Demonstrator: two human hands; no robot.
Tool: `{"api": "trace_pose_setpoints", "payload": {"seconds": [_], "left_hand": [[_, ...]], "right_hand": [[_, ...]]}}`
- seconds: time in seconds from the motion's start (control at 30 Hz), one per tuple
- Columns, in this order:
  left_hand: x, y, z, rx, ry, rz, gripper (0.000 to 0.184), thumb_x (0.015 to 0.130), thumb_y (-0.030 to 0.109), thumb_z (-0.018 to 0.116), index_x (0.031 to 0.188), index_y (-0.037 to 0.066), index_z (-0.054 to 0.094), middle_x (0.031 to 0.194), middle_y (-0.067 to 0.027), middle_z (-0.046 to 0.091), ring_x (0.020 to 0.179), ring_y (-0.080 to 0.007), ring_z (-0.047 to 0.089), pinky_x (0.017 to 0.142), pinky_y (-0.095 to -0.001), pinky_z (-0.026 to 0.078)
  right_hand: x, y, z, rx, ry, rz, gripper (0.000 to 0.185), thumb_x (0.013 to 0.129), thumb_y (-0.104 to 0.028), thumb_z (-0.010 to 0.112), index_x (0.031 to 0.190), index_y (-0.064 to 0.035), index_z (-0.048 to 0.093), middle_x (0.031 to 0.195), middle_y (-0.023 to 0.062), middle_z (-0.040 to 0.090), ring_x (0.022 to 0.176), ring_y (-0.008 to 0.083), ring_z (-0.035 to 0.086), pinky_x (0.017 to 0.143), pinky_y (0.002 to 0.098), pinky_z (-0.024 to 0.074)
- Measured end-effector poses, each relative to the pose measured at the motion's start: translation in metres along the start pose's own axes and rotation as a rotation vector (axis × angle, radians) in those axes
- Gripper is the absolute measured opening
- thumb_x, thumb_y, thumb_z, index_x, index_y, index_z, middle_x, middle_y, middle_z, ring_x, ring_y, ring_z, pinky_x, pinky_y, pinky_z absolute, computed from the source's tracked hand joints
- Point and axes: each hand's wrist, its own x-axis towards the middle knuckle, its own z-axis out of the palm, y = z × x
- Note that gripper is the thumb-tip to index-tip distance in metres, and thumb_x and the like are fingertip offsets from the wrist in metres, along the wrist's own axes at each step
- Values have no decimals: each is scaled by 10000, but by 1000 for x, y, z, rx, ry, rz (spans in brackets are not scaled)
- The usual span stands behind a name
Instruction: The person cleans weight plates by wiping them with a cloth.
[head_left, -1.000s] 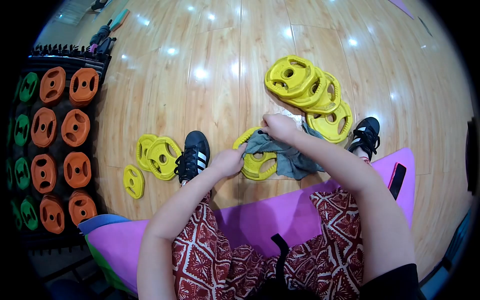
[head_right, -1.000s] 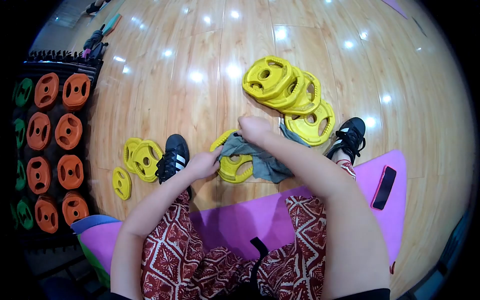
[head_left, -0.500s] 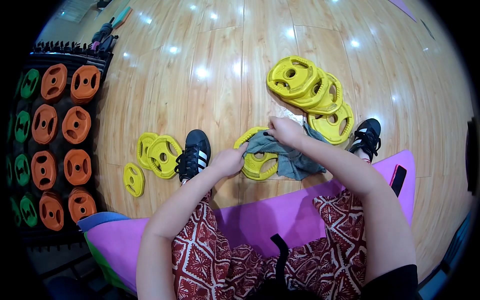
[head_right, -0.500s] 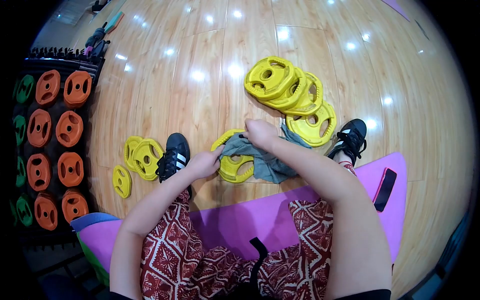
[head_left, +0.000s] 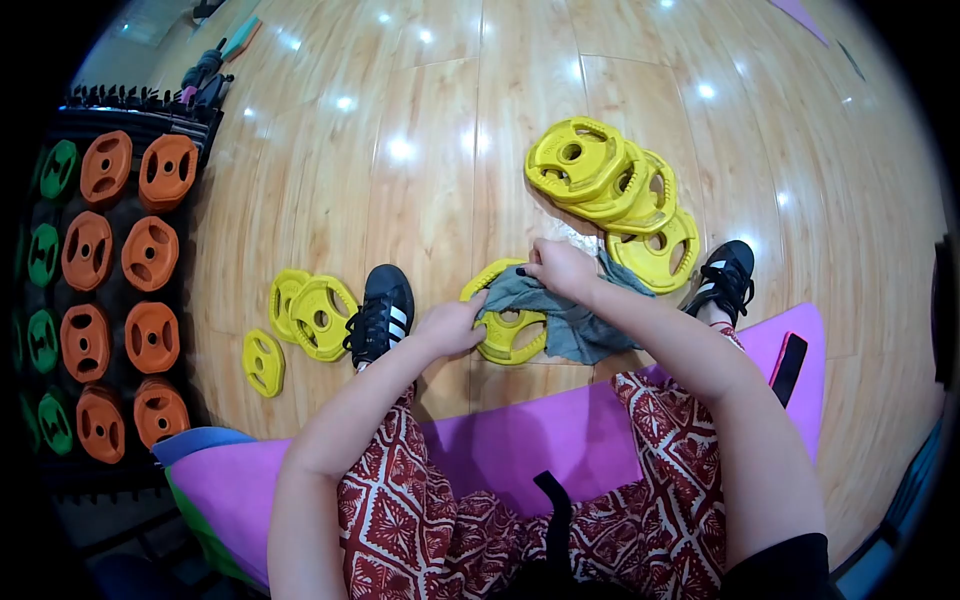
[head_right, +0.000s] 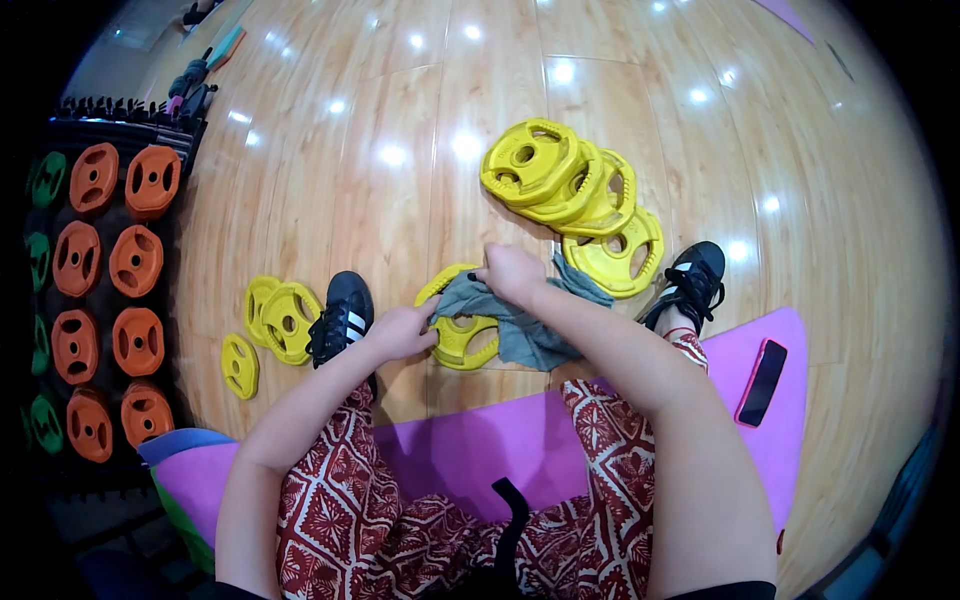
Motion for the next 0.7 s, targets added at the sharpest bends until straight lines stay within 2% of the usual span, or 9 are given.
{"api": "trace_pose_setpoints", "payload": {"seconds": [0.17,0.23,0.3,0.43,0.47,0.53,0.6,0.63,0.7], "left_hand": [[-3,7,2,-14,2,25,641,767,368,502,1292,50,316,786,-203,601,717,-348,589,642,-439,472],[-5,13,2,147,-11,84,683,769,379,501,1301,12,282,766,-201,600,690,-341,590,615,-430,475],[-10,22,2,163,-24,101,705,768,377,503,1311,1,255,762,-195,601,678,-338,591,605,-428,475],[-15,31,0,179,-133,96,764,762,362,510,1334,-20,175,758,-187,605,657,-334,593,598,-427,476],[-13,28,5,174,-129,99,764,762,362,510,1334,-20,175,758,-187,605,657,-334,593,598,-427,476],[-9,17,17,141,2,168,764,744,318,523,1337,-4,166,648,-195,577,575,-361,563,546,-443,460],[-5,8,21,130,22,167,764,740,310,526,1340,4,166,647,-198,575,574,-362,562,546,-445,461],[-4,5,21,123,43,175,764,736,302,529,1343,11,167,647,-201,573,573,-364,561,547,-447,462],[-4,2,20,121,60,184,760,735,296,529,1343,15,170,644,-202,571,572,-363,560,545,-448,461]], "right_hand": [[-15,9,-1,1,-52,27,285,744,-344,622,839,-80,574,849,140,616,834,307,589,700,404,462],[-20,15,-1,-21,-76,16,278,746,-341,621,842,-84,574,857,136,616,837,304,589,698,404,462],[-20,19,2,-7,-36,-40,250,725,-288,643,799,-62,566,746,141,611,740,310,591,648,398,453],[-13,17,2,-19,-7,-62,252,718,-279,644,803,-56,565,745,144,611,737,313,591,648,400,452],[-10,15,2,-21,43,-56,246,717,-274,642,788,-52,566,738,147,609,728,313,590,646,401,453],[-1,11,3,-24,87,-56,241,716,-269,641,774,-47,566,731,150,608,720,314,589,644,403,453],[16,6,5,-33,196,-153,242,716,-263,646,740,-38,560,708,150,600,685,302,587,627,387,451],[24,6,4,-30,193,-159,242,716,-263,646,740,-38,560,708,150,600,685,302,587,627,387,451],[33,12,1,58,-16,-121,301,711,-319,645,786,-35,574,784,172,607,772,323,589,676,416,456]]}}
